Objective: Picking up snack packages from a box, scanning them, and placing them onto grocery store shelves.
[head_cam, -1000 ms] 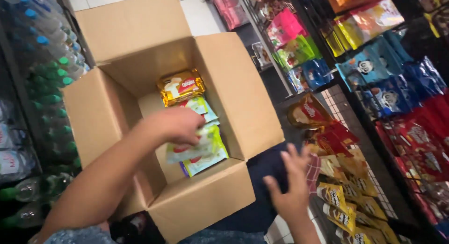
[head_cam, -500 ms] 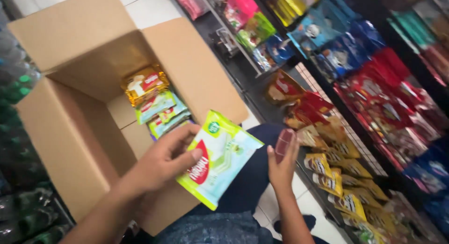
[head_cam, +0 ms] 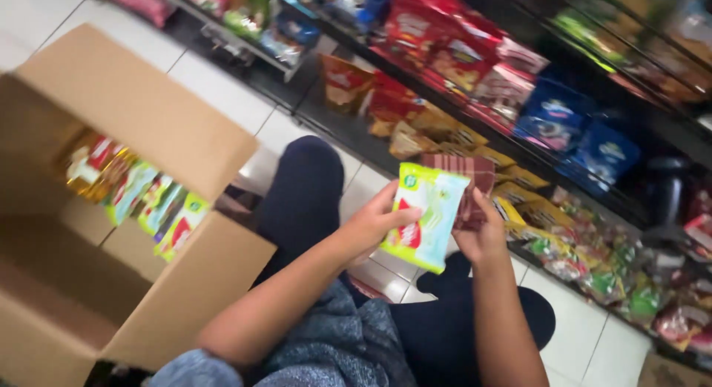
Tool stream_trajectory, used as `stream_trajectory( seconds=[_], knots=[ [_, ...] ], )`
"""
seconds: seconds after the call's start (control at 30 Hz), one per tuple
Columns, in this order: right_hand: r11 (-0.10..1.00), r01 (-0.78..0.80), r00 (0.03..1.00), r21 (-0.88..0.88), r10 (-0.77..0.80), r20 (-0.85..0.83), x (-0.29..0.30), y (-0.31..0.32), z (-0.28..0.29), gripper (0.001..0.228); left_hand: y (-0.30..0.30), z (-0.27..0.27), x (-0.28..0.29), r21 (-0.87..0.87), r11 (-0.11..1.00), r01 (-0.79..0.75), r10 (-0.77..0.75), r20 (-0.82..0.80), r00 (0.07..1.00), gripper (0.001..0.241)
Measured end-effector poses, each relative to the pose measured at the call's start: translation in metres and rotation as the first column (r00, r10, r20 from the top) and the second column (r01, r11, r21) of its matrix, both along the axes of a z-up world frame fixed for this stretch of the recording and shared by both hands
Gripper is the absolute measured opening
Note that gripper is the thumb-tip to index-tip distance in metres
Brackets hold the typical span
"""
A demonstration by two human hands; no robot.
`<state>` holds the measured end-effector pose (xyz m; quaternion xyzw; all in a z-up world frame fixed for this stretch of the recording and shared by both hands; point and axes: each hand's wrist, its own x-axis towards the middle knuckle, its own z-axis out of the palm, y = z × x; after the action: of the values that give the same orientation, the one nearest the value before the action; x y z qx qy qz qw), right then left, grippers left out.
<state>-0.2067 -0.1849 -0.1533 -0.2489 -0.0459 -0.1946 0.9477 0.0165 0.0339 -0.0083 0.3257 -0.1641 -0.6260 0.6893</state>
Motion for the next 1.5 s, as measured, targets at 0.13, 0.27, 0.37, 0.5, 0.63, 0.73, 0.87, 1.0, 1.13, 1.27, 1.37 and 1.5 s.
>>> stream_trajectory(
  seconds=[0.13, 0.27, 0.37, 0.5, 0.63, 0.73, 0.87, 1.0, 1.13, 1.27, 1.37, 1.5],
  knots=[
    [0.916, 0.390, 0.640, -0.091, -0.341, -0.689, 0.004, 0.023, 0.069, 0.047, -0.082, -0.011, -0.012, -0.091, 0.990, 0.107, -0.100, 0.076, 0.992, 0.064],
    [0.749, 0.652, 0.405, -0.115, -0.473, -0.783, -0.022, 0.010, 0.028, 0.045, -0.141, -0.021, -0.004, -0.045, 0.922, 0.385, -0.341, 0.380, 0.860, 0.064],
    [0.730, 0.673, 0.452, -0.119, -0.534, -0.714, -0.030, 0.002, 0.025, 0.038, -0.167, -0.039, 0.010, 0.059, 0.827, 0.558, -0.504, 0.515, 0.693, 0.064],
    [0.669, 0.572, 0.212, -0.473, -0.679, -0.703, -0.027, 0.003, 0.040, 0.040, -0.178, -0.078, 0.029, 0.202, 0.727, 0.656, -0.644, 0.530, 0.551, 0.063],
    [0.596, 0.323, -0.009, -0.736, -0.775, -0.631, -0.010, 0.001, 0.056, 0.037, -0.191, -0.130, 0.027, 0.350, 0.732, 0.584, -0.672, 0.235, 0.702, 0.067],
    [0.572, 0.074, -0.142, -0.817, -0.805, -0.576, -0.002, 0.007, 0.057, 0.039, -0.192, -0.160, 0.011, 0.395, 0.710, 0.583, -0.694, 0.249, 0.675, 0.059],
    [0.308, -0.075, 0.056, -0.948, -0.948, -0.312, 0.012, 0.009, 0.059, 0.055, -0.196, -0.171, -0.001, 0.324, 0.686, 0.652, -0.701, 0.053, 0.711, 0.053],
    [-0.083, -0.364, 0.327, -0.928, -0.944, -0.044, 0.028, 0.014, 0.056, 0.068, -0.196, -0.142, 0.000, 0.186, 0.747, 0.639, -0.611, -0.186, 0.769, 0.070],
    [-0.131, -0.390, 0.447, -0.911, -0.892, -0.063, 0.036, 0.015, 0.050, 0.076, -0.202, -0.149, 0.004, 0.176, 0.803, 0.569, -0.575, -0.019, 0.818, 0.091],
    [-0.024, -0.330, 0.492, -0.944, -0.858, -0.150, 0.038, 0.015, 0.052, 0.067, -0.206, -0.144, 0.012, 0.209, 0.786, 0.581, -0.567, -0.128, 0.814, 0.099],
    [-0.031, -0.269, 0.554, -0.963, -0.823, -0.128, 0.039, 0.015, 0.060, 0.059, -0.211, -0.154, 0.016, 0.291, 0.779, 0.555, -0.545, -0.122, 0.829, 0.094],
    [-0.001, -0.223, 0.592, -0.975, -0.795, -0.135, 0.034, 0.015, 0.053, 0.051, -0.214, -0.196, 0.014, 0.422, 0.754, 0.503, -0.493, -0.143, 0.858, 0.054]
  ],
)
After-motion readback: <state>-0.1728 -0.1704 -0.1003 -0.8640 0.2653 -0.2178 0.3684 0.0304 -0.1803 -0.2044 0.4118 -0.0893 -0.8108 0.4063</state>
